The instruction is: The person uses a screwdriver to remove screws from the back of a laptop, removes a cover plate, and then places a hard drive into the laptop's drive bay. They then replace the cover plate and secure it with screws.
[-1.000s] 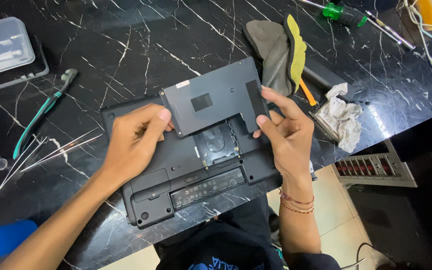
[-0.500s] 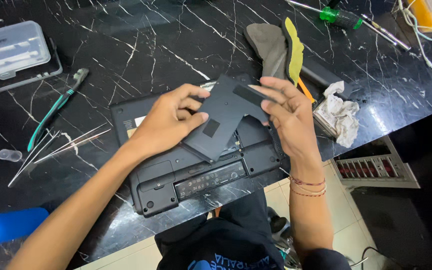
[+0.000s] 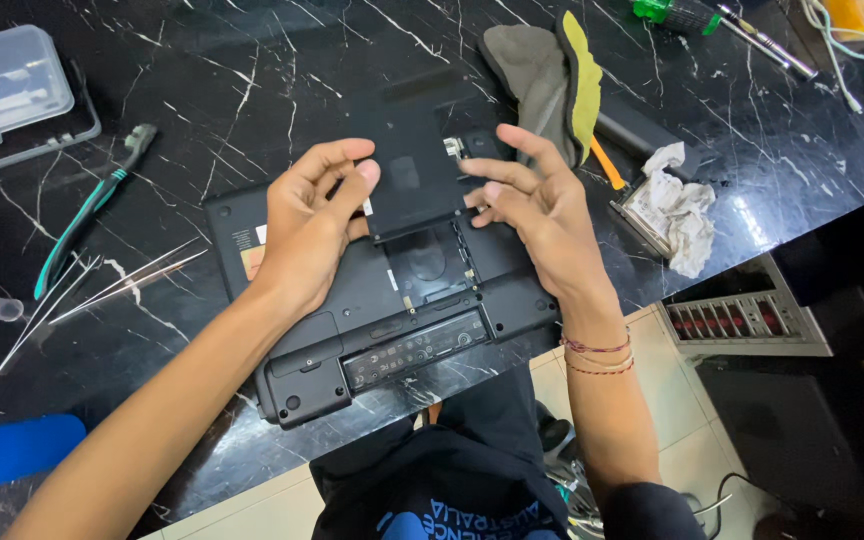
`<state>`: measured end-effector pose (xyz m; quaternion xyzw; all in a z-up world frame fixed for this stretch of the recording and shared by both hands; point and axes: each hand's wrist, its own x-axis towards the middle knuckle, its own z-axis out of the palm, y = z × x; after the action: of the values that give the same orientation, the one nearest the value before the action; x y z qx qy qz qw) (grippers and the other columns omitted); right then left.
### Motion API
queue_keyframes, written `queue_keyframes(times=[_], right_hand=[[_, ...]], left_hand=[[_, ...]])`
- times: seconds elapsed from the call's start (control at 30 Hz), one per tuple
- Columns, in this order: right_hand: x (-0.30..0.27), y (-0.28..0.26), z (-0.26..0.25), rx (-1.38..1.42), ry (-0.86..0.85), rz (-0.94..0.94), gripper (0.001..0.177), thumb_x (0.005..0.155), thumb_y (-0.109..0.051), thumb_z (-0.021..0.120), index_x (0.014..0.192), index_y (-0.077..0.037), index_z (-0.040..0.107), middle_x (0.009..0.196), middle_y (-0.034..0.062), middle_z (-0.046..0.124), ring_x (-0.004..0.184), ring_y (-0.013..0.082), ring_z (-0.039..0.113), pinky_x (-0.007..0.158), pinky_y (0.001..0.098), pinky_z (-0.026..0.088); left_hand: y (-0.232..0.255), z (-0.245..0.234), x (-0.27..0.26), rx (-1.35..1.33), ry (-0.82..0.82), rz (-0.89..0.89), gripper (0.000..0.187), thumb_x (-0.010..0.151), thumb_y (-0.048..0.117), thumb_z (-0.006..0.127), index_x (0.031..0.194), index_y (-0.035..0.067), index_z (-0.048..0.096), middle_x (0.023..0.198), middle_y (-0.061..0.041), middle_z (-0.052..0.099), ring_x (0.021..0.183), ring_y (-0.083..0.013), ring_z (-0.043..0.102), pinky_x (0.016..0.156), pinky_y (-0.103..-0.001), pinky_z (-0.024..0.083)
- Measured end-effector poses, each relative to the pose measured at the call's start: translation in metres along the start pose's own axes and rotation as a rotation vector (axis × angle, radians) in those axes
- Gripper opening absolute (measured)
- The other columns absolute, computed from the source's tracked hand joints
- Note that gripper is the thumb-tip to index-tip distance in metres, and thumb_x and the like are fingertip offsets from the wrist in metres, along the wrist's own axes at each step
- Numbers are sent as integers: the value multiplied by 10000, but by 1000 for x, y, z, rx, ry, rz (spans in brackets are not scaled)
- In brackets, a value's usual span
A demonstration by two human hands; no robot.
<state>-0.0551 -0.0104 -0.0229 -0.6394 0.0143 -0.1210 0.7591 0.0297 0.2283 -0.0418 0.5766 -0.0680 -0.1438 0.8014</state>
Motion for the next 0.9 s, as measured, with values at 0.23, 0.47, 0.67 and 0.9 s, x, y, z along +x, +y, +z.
queue_keyframes(times=[0.23,0.47,0.67,0.9], right_hand=[[1,6,-4,-89,-52,-41,489,1036,-65,697,1500,61,608,1219,296,788,969,289,807,811,384,719],[-2,14,-11,-139,-47,-68,482,1023,-9,731,1484,66,615,1099,234,803,900,225,783,799,369,696],[-15,-9,10,-185,-89,-66,532,930,64,816,1431,57,640,1077,211,825,908,185,797,810,316,693],[-40,-23,66,-674,-365,-89,639,1015,-164,810,1604,-92,572,1223,71,772,1011,110,678,787,264,601]], left_hand=[[-2,-1,-2,44,-22,41,318,1063,93,739,1354,-26,687,1101,-85,677,878,-151,803,737,-299,754],[-10,3,-11,273,-191,105,282,973,20,811,1253,13,773,1097,-142,710,751,-141,782,680,-299,709],[27,6,-39,480,-191,189,433,945,19,807,1359,-16,685,1072,-203,706,723,-180,746,694,-341,675],[47,-34,-87,1162,-59,250,654,988,392,803,1545,142,567,1008,5,705,818,-191,712,1046,-458,442]])
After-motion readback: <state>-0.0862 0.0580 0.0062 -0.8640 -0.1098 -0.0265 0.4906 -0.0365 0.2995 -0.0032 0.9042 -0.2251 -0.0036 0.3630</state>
